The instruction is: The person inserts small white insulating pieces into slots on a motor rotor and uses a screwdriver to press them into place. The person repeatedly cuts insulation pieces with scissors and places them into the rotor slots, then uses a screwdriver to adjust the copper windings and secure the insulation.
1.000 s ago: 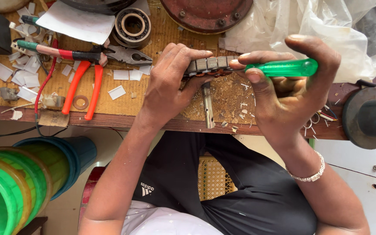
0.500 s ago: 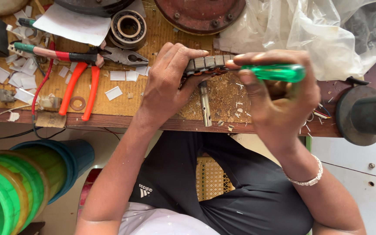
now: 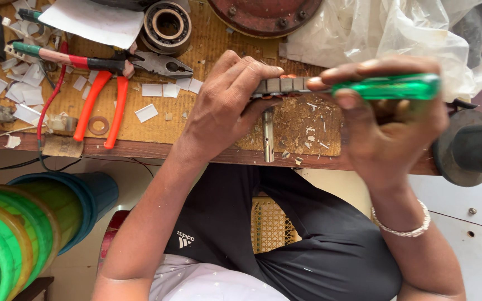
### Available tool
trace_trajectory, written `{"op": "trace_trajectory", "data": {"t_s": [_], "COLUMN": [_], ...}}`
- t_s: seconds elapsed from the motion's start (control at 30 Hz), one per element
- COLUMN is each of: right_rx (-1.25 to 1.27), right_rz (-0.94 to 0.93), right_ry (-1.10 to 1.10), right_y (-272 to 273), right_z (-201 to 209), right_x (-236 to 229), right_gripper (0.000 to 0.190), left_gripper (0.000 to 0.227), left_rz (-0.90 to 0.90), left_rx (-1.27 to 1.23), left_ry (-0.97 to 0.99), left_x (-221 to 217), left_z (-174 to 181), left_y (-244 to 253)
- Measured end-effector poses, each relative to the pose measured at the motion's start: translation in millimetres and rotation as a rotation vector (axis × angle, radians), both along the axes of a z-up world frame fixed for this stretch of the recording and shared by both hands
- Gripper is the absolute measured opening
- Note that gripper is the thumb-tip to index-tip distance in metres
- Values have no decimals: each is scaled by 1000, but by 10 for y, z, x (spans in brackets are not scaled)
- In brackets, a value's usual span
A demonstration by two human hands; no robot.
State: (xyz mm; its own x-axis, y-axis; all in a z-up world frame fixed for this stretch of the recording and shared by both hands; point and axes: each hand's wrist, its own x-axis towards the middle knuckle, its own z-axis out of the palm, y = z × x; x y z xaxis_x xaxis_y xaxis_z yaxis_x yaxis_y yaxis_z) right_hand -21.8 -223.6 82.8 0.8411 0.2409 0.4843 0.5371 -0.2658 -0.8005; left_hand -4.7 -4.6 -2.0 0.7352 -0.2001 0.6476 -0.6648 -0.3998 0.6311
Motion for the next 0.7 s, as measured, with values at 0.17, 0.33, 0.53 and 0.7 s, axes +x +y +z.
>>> {"op": "trace_trajectory", "data": {"t_s": [0.17, 0.33, 0.53, 0.7], "right_rx": [247, 335, -132, -186], "right_rz": [107, 81, 95, 28], "right_ry": [73, 164, 32, 22], "right_y": [-317, -590, -708, -723], "right_z": [10, -28, 75, 135], "right_x": [80, 103, -24, -169], "right_gripper": [33, 46, 35, 33], "left_gripper": [47, 36, 18, 27], "left_rz": [-5, 76, 142, 107], "left_rx": [29, 136, 292, 285], "left_ry": [-58, -98, -139, -72], "left_x": [-55, -139, -184, -196], "left_z": [-23, 34, 115, 156], "left_y": [-1, -144, -347, -389]}}
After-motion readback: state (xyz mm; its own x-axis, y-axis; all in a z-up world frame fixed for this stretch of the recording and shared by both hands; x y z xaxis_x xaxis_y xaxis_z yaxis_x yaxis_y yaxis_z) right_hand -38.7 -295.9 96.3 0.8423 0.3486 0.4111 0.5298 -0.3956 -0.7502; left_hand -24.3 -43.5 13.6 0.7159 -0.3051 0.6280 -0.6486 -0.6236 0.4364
